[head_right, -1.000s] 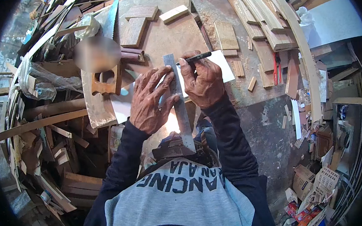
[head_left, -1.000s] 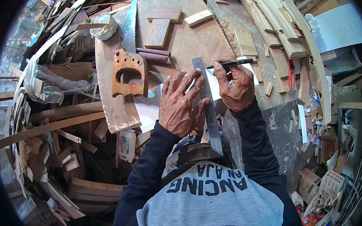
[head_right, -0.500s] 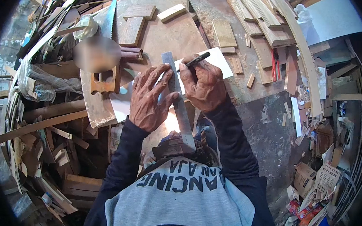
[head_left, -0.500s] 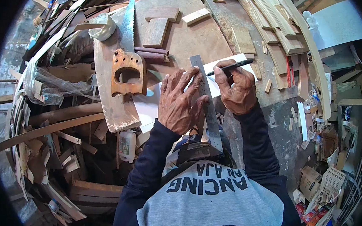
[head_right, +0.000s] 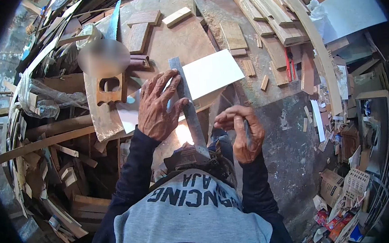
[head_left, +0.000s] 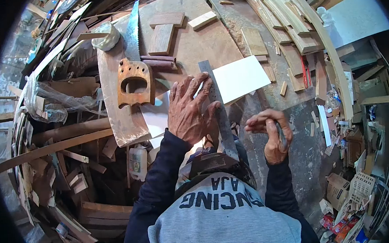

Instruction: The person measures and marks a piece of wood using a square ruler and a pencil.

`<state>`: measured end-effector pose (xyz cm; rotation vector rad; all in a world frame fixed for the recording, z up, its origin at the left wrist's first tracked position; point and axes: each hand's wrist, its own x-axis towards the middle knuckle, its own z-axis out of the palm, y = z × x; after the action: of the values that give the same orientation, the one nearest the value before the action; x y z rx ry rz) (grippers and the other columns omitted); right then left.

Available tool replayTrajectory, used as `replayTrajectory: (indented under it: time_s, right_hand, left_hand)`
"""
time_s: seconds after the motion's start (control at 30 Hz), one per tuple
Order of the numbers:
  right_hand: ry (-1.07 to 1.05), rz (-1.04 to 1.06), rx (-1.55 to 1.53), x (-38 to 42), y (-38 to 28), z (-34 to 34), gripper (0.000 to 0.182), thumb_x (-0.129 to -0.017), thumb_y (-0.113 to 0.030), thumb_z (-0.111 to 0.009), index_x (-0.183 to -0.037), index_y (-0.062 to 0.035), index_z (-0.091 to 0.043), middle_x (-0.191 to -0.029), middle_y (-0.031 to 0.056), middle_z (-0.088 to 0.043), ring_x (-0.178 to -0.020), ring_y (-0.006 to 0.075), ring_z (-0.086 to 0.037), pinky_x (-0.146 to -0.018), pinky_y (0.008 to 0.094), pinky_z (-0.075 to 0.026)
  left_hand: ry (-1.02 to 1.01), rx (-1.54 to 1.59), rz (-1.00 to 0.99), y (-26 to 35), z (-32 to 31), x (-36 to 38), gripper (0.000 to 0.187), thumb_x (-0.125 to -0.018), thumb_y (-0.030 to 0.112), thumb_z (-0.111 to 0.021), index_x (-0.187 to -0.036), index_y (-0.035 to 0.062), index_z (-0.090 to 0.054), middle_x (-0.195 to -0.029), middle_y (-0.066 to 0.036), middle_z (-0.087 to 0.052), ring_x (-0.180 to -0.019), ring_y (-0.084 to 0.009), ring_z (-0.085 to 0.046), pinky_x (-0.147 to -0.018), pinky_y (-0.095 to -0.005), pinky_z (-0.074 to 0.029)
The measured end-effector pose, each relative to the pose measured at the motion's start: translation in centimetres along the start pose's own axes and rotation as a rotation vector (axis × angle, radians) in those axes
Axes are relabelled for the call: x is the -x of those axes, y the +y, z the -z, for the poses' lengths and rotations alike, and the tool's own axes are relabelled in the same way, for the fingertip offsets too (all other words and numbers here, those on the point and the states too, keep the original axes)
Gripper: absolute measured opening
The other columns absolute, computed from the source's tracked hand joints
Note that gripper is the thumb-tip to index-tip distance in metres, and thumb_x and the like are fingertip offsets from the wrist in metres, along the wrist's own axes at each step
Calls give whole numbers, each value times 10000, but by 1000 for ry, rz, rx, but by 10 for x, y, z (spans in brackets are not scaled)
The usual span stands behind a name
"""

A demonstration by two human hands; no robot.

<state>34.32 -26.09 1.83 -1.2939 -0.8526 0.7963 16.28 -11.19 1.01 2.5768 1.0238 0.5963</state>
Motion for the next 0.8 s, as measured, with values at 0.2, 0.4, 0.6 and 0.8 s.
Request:
replayTrajectory:
  time_s: [0.2, 0.4, 0.6, 0.8]
  right_hand:
    - [-131, -193, 197, 37, 30, -2, 174, -923, -191, -663, -1004, -37, -653, -833, 26, -637, -733, 76, -584, -609, 219, -465]
    - [-233, -326, 194, 50, 25, -22, 167, -889, -172, -739, -905, -18, -677, -690, -32, -536, -619, 42, -448, -549, 248, -378]
    - [-154, -229, 189, 50, 10, -14, 156, -922, -161, -697, -875, -14, -673, -760, 23, -653, -671, 75, -564, -618, 245, -459]
    - [30, -100, 194, 43, -1, 40, 189, -958, -192, -635, -865, -30, -605, -776, 83, -673, -718, 138, -631, -672, 272, -493]
  left_hand:
    - [13, -15, -2, 1, 0, 0, 521, -938, 366, -601, -1375, 88, -541, -1456, -92, -472, -1339, -364, -417, -1142, -543, -270]
    - [23, -36, -13, 0, -1, 1, 534, -932, 368, -611, -1381, 92, -525, -1460, -110, -464, -1344, -375, -426, -1140, -542, -274]
    - [127, 85, 40, 1, -6, 2, 800, -883, 376, -699, -1498, 29, -325, -1477, -214, -429, -1365, -398, -408, -1146, -530, -282]
    - [54, 48, 8, 0, -1, 4, 932, -853, 417, -711, -1528, 0, -223, -1509, -256, -359, -1423, -399, -327, -1190, -522, -207]
